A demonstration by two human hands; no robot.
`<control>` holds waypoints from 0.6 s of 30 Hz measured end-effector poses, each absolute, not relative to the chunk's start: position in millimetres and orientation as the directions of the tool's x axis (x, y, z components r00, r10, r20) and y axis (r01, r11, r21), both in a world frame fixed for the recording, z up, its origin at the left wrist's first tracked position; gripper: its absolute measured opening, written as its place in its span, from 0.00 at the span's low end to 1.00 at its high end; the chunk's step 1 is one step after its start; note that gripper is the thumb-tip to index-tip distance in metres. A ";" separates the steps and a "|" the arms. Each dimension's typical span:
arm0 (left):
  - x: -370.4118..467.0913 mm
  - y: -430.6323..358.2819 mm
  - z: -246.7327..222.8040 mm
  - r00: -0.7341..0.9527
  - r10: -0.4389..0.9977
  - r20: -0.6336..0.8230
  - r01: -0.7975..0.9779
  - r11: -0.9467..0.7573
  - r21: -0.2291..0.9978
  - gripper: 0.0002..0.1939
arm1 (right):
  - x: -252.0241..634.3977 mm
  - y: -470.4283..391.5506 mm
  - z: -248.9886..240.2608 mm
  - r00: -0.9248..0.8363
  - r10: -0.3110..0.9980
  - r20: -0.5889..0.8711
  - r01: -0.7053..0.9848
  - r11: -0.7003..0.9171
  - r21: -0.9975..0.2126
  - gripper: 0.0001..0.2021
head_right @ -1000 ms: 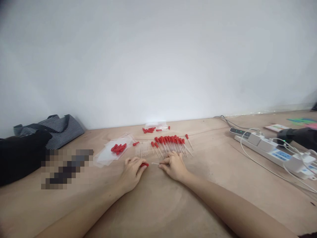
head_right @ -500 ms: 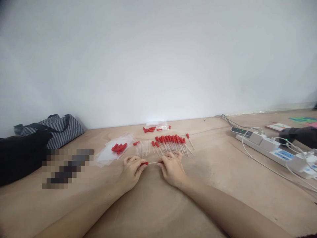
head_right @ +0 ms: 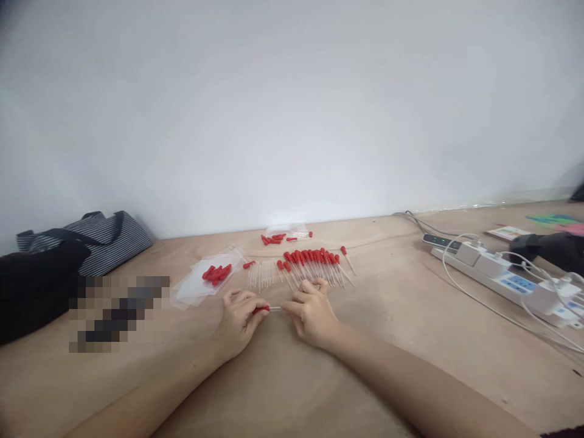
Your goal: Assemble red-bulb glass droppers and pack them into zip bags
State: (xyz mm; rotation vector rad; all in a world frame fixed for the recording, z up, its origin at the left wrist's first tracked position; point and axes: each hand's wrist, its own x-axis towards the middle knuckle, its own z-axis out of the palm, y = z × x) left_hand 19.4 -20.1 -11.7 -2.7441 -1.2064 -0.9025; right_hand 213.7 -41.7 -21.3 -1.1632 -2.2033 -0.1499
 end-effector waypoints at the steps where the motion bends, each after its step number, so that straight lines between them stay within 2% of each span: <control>1: 19.6 -20.7 -11.4 0.546 0.667 0.507 0.675 -0.709 0.204 0.08 | 213.9 -41.8 -20.8 -0.424 0.696 0.579 0.777 0.608 -0.162 0.12; 4: 19.9 -22.1 -10.9 0.557 0.648 0.519 0.667 -0.722 0.185 0.08 | 212.8 -43.0 -20.2 -0.432 0.683 0.589 0.774 0.616 -0.146 0.12; 9: 20.5 -24.0 -10.0 0.578 0.615 0.537 0.640 -0.749 0.169 0.08 | 208.3 -44.4 -22.7 -0.409 0.677 0.612 0.753 0.629 -0.193 0.10; 18: 22.6 -25.5 -10.1 0.601 0.544 0.585 0.572 -0.805 0.161 0.07 | 203.8 -42.6 -24.8 -0.408 0.715 0.568 0.756 0.613 -0.229 0.09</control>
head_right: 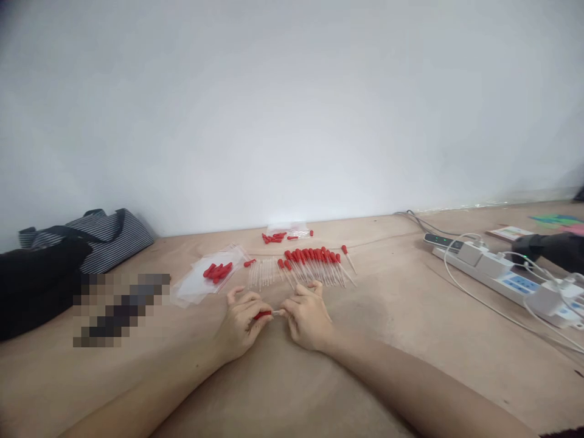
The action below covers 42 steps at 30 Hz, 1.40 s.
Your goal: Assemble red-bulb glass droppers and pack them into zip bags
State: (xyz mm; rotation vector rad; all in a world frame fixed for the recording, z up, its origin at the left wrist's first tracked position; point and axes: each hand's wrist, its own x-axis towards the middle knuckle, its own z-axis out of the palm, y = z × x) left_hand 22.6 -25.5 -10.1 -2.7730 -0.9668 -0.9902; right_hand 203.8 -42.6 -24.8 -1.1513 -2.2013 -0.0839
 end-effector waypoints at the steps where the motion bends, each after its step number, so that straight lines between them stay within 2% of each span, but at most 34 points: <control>1: 22.8 -25.4 -10.4 0.601 0.539 0.590 0.564 -0.809 0.163 0.06 | 203.7 -42.2 -25.3 -0.408 0.715 0.568 0.753 0.615 -0.234 0.09; 12: 22.9 -22.1 -9.2 0.598 0.590 0.542 0.593 -0.781 0.196 0.04 | 208.3 -39.7 -22.5 -0.436 0.738 0.515 0.759 0.609 -0.229 0.11; 18: 15.7 -18.2 -8.3 0.523 0.663 0.535 0.669 -0.709 0.224 0.07 | 222.3 -36.2 -20.1 -0.433 0.680 0.591 0.789 0.603 -0.116 0.10; 22: 13.6 -15.5 -9.6 0.509 0.659 0.554 0.693 -0.695 0.190 0.07 | 222.8 -34.8 -23.8 -0.442 0.683 0.582 0.816 0.576 -0.056 0.09; 25: 9.1 -7.8 -10.6 0.388 0.680 0.622 0.783 -0.600 0.167 0.10 | 218.6 -29.7 -25.3 -0.322 0.735 0.597 0.873 0.474 -0.112 0.11; 28: -0.1 5.6 -11.0 0.203 0.733 0.650 0.892 -0.412 0.186 0.14 | 212.2 -17.5 -25.1 -0.091 0.804 0.588 0.929 0.281 -0.240 0.13; 32: -13.9 22.5 -11.7 0.053 0.783 0.620 0.954 -0.224 0.201 0.10 | 199.6 4.6 -24.4 0.110 0.843 0.527 0.937 0.089 -0.338 0.14; 35: -20.7 30.4 -13.5 0.038 0.775 0.631 0.968 -0.184 0.168 0.08 | 190.3 17.4 -24.3 0.144 0.849 0.509 0.940 0.043 -0.338 0.12; 42: -19.7 55.7 -16.6 0.171 0.701 0.692 0.974 -0.224 -0.014 0.09 | 186.5 25.2 -25.3 0.177 0.870 0.460 0.943 -0.016 -0.332 0.11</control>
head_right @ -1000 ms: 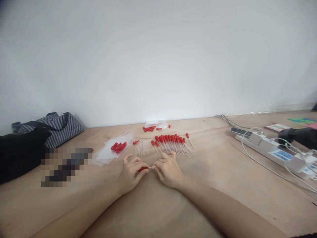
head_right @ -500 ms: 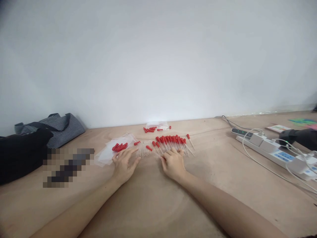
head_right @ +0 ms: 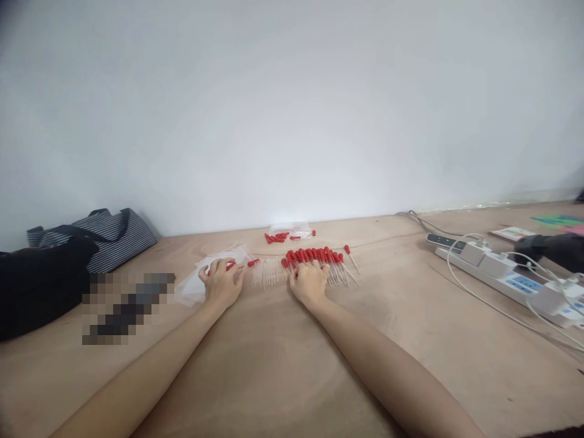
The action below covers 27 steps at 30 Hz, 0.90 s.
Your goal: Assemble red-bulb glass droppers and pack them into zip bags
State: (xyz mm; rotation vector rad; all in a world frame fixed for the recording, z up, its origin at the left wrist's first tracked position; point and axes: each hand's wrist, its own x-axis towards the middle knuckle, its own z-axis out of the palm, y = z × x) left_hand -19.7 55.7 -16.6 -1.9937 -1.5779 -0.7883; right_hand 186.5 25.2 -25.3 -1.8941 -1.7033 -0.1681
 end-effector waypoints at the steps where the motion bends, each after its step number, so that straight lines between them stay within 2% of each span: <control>1: -18.2 60.3 -16.5 0.176 0.698 0.694 0.976 -0.218 -0.028 0.09 | 186.6 25.0 -25.3 0.175 0.864 0.472 0.943 -0.009 -0.333 0.11; 7: -9.3 80.4 -15.5 0.221 0.706 0.673 0.971 -0.222 -0.086 0.10 | 173.5 26.9 -20.6 0.073 0.866 0.495 0.947 0.097 -0.308 0.12; 12: -7.2 84.3 -16.0 0.246 0.713 0.657 0.965 -0.246 -0.094 0.09 | 156.3 33.0 -13.5 0.116 0.913 0.390 0.963 -0.008 -0.269 0.12; 15: -7.4 83.4 -16.0 0.226 0.706 0.671 0.967 -0.244 -0.070 0.09 | 152.6 36.1 -12.0 0.133 0.926 0.352 0.973 -0.053 -0.226 0.13; 21: -6.3 75.7 -14.4 0.117 0.665 0.737 0.978 -0.208 0.032 0.12 | 148.1 39.0 -10.9 0.082 0.941 0.328 0.990 -0.040 -0.134 0.13; 27: -0.9 45.3 -12.2 0.145 0.617 0.774 0.940 -0.330 0.087 0.10 | 144.3 34.8 -10.9 0.069 0.942 0.328 0.994 -0.039 -0.098 0.14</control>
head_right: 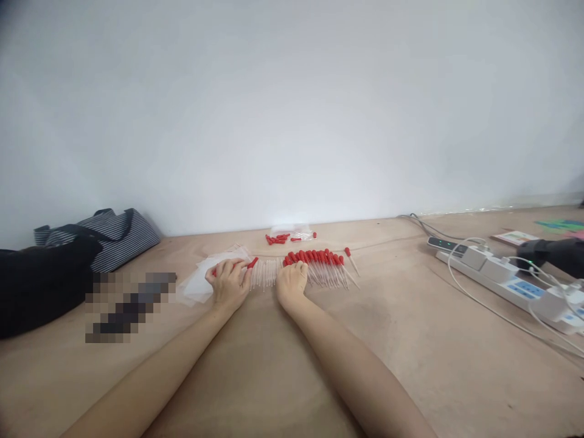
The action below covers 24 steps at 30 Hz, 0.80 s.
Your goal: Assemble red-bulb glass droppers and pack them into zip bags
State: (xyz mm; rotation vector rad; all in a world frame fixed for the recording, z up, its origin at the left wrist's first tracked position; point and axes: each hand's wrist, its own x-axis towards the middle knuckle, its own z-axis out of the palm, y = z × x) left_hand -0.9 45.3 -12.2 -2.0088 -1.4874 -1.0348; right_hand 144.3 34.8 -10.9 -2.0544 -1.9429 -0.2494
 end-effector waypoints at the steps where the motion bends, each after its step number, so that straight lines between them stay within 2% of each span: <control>1: -0.8 37.7 -11.8 0.160 0.614 0.773 0.931 -0.354 0.088 0.10 | 146.1 32.5 -10.7 0.075 0.940 0.334 0.994 -0.044 -0.098 0.13; 5: -2.9 4.3 -10.0 0.337 0.630 0.700 0.851 -0.522 0.060 0.08 | 167.4 15.5 -12.5 0.060 0.917 0.394 0.994 -0.019 -0.106 0.13; 10: -2.3 -25.9 -7.9 0.523 0.640 0.563 0.735 -0.673 0.083 0.08 | 221.7 -21.4 -25.0 -0.173 0.828 0.534 0.961 0.260 -0.091 0.11; 16: 1.2 -27.5 -7.3 0.558 0.655 0.510 0.699 -0.702 0.137 0.08 | 269.4 -46.9 -30.4 -0.314 0.811 0.494 0.895 0.426 -0.130 0.11; 24: 5.8 -24.5 -9.0 0.556 0.678 0.480 0.704 -0.691 0.160 0.13 | 262.1 -37.8 -19.5 -0.316 0.847 0.426 0.843 0.457 -0.284 0.14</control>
